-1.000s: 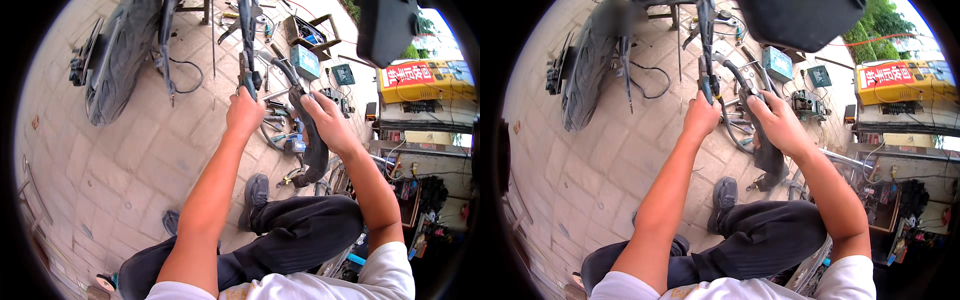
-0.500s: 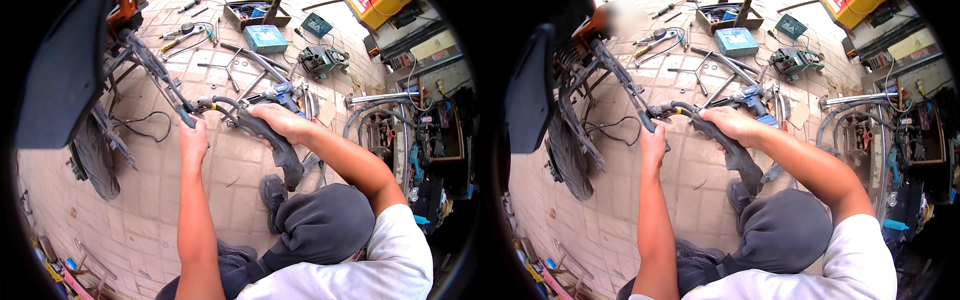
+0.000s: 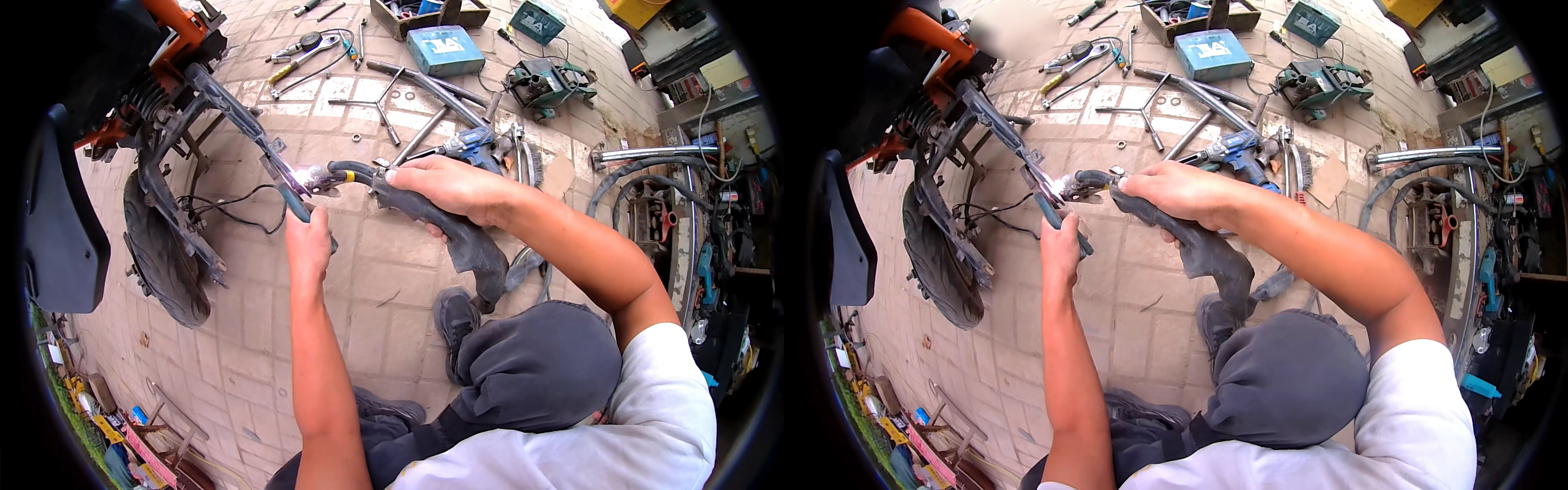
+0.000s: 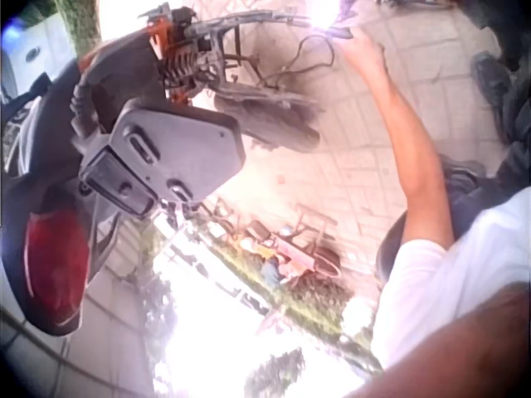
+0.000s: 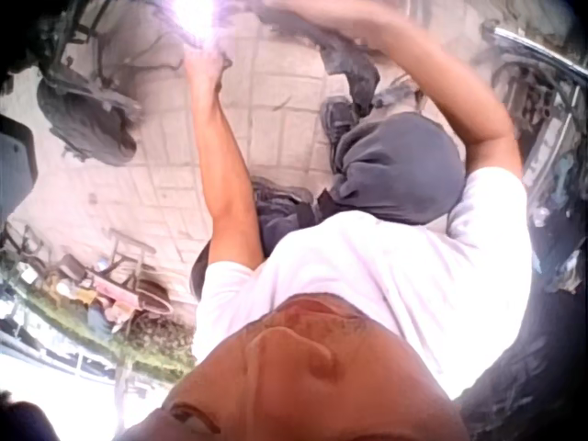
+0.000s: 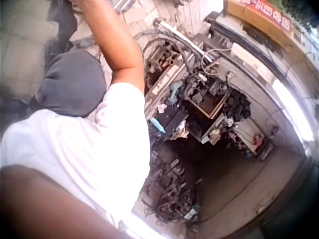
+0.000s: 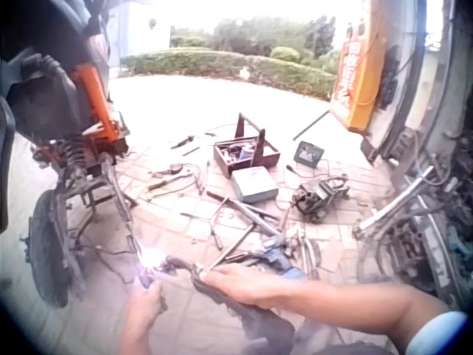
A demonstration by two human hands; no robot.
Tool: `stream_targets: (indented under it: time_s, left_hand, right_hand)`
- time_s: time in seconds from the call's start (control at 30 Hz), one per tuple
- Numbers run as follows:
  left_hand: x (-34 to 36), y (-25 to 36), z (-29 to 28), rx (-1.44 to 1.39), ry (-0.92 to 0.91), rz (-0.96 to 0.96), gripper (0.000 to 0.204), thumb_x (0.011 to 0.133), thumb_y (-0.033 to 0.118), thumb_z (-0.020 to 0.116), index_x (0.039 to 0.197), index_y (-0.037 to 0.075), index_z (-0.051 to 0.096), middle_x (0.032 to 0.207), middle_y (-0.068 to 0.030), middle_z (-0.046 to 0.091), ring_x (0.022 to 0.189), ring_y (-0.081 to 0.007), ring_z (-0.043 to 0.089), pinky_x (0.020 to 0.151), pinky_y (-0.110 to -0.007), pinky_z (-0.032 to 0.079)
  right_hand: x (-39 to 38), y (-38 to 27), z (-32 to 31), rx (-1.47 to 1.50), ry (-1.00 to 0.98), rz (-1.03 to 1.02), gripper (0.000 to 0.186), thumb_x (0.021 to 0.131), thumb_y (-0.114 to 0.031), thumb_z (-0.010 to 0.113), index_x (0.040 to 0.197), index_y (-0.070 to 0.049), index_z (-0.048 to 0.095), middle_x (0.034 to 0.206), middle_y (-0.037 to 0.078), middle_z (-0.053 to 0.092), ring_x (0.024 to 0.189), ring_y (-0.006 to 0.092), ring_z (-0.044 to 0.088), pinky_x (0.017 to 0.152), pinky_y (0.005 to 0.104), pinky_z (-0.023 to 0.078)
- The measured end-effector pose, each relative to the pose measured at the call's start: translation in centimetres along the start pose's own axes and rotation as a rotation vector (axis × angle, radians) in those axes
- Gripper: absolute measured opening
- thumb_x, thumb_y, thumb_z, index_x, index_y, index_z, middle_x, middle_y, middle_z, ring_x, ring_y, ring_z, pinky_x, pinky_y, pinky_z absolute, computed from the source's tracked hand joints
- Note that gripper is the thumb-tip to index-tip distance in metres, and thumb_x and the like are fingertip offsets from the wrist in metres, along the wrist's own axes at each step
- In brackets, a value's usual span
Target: The person welds a metal component onto a motorcycle frame using a welding torch, using pliers to position the piece and tapping it during the process.
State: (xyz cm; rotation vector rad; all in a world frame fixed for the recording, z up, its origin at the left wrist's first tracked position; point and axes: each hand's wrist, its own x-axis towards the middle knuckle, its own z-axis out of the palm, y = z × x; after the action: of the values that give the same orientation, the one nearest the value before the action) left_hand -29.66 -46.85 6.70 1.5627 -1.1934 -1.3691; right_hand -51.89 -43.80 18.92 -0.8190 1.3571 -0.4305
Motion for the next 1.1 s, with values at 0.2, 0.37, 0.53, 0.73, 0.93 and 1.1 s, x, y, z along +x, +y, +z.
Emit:
stream_targets:
  time_s: [0.2, 0.37, 0.53, 0.73, 0.93, 1.1]
  left_hand:
    - [0.8, -1.7, -0.5, 0.106, 0.058, 0.073, 0.019, 0.088, 0.017, 0.056, 0.099, 0.002, 0.050, 0.076, -0.0047, 0.054, 0.063, -0.0144, 0.053, 0.057, -0.032, 0.045]
    - [0.8, -1.3, -0.1, 0.117, 0.054, 0.020, 0.026, 0.086, 0.021, 0.056, 0.100, -0.001, 0.051, 0.077, -0.0095, 0.058, 0.067, -0.0195, 0.057, 0.063, -0.036, 0.047]
    - [0.7, -1.0, -0.1, 0.107, 0.037, -0.011, 0.030, 0.085, 0.023, 0.055, 0.101, -0.002, 0.051, 0.078, -0.0133, 0.060, 0.071, -0.0234, 0.059, 0.069, -0.039, 0.048]
    - [0.9, -1.3, -0.3, 0.082, 0.016, 0.009, 0.031, 0.085, 0.021, 0.055, 0.105, -0.002, 0.053, 0.080, -0.0136, 0.062, 0.072, -0.0251, 0.060, 0.070, -0.039, 0.049]
    - [0.8, -1.2, -0.2, 0.082, 0.037, 0.033, 0.028, 0.086, 0.019, 0.056, 0.103, -0.003, 0.052, 0.079, -0.0129, 0.061, 0.071, -0.0240, 0.060, 0.069, -0.039, 0.049]
    - [0.6, -1.0, -0.4, 0.099, 0.046, 0.022, 0.028, 0.086, 0.020, 0.056, 0.102, -0.003, 0.052, 0.078, -0.0133, 0.061, 0.067, -0.0232, 0.058, 0.065, -0.039, 0.047]
  right_hand:
    - [0.7, -2.1, 1.0, -0.083, 0.007, -0.052, 0.038, 0.098, -0.037, 0.051, 0.104, 0.000, 0.059, 0.077, 0.007, 0.055, 0.055, 0.0168, 0.055, 0.047, 0.0345, 0.048]
    - [0.4, -2.5, 1.2, -0.084, 0.036, -0.042, 0.038, 0.098, -0.036, 0.051, 0.102, 0.001, 0.060, 0.078, 0.007, 0.056, 0.053, 0.0155, 0.054, 0.048, 0.0321, 0.048]
    - [0.4, -2.3, 1.5, -0.091, 0.054, -0.035, 0.039, 0.098, -0.036, 0.051, 0.103, 0.002, 0.060, 0.078, 0.008, 0.057, 0.051, 0.0155, 0.054, 0.045, 0.0321, 0.047]
    - [0.8, -2.4, 2.2, -0.147, 0.052, -0.012, 0.038, 0.098, -0.036, 0.051, 0.103, 0.000, 0.060, 0.077, 0.007, 0.056, 0.052, 0.0157, 0.054, 0.045, 0.0326, 0.047]
    - [1.3, -2.2, 2.4, -0.151, 0.047, -0.006, 0.039, 0.098, -0.039, 0.050, 0.102, -0.002, 0.062, 0.077, 0.007, 0.057, 0.053, 0.0161, 0.054, 0.045, 0.0334, 0.047]
    - [1.6, -2.2, 2.8, -0.134, 0.069, -0.012, 0.035, 0.100, -0.035, 0.049, 0.102, -0.003, 0.063, 0.073, 0.003, 0.057, 0.047, 0.0118, 0.051, 0.039, 0.0285, 0.044]
